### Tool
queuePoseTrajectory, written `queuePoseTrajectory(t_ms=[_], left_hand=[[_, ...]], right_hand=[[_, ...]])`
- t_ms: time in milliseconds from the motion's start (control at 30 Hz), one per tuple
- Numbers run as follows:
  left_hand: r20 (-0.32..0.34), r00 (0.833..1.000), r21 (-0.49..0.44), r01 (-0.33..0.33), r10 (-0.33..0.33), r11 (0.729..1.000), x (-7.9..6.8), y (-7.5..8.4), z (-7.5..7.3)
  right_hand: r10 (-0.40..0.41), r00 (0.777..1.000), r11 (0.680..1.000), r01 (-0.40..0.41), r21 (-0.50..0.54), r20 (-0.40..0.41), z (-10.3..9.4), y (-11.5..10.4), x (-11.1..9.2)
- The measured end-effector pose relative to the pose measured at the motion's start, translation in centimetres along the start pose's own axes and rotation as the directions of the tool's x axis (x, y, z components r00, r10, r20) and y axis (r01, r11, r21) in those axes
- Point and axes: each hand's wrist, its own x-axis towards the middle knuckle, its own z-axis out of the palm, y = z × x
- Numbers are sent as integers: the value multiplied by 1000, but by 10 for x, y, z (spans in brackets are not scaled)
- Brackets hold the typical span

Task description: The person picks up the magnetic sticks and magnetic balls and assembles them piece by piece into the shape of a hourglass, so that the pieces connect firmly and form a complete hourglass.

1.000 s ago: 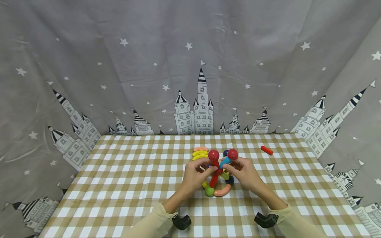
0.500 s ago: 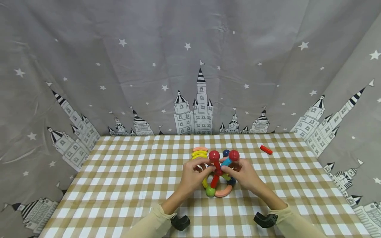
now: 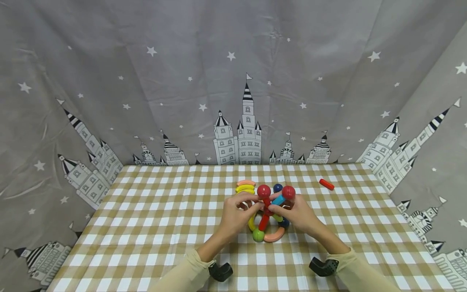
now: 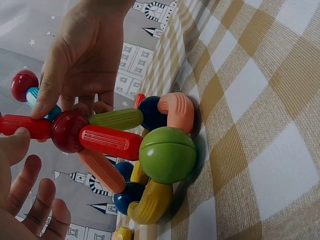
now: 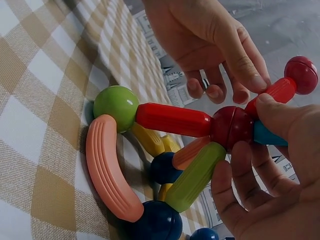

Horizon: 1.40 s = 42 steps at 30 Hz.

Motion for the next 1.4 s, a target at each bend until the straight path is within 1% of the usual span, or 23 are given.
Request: queuePoseTrajectory(t_ms=[200, 367, 533, 667, 733, 833, 933, 1000, 1100, 1200, 1267, 1400], left_hand=[[6, 1000, 11, 13, -13, 1000, -1, -3, -5], [-28, 999, 51, 36, -35, 998, -1, -8, -14], [-71, 994, 83, 93, -88, 992, 3, -17, -26], [-92, 989, 141, 127, -115, 982, 7, -26, -35], [-83, 987, 173, 148, -135, 974, 9, -31, -38], [-38, 986, 224, 168, -164, 960, 12, -38, -42], [12, 981, 289, 183, -195, 940, 17, -45, -43], [28, 975, 332, 198, -220, 922, 20, -51, -42], [28, 966, 383, 226, -256, 896, 23, -59, -39], [19, 963, 423, 234, -267, 875, 25, -67, -36], [9, 965, 442, 232, -263, 866, 26, -72, -33], [-20, 972, 471, 215, -233, 856, 27, -77, -28]], right_hand=[[-9, 1000, 1000, 9, -8, 30, -1, 1, 3], [1, 999, 1000, -1, -8, 46, -2, 3, 4], [32, 998, 999, -32, -2, 59, -4, 3, 4], [64, 996, 998, -64, -1, 65, -5, 2, 4], [72, 995, 997, -72, -2, 67, -5, 1, 4], [74, 995, 997, -74, -6, 66, -5, 2, 4], [74, 995, 997, -74, -9, 67, -6, 2, 5], [66, 995, 998, -65, -11, 69, -6, 2, 5], [47, 996, 999, -47, -8, 74, -5, 2, 5], [34, 996, 999, -34, 0, 77, -5, 2, 5], [36, 997, 999, -36, -1, 70, -4, 2, 5], [44, 997, 999, -44, 0, 65, -5, 2, 4]])
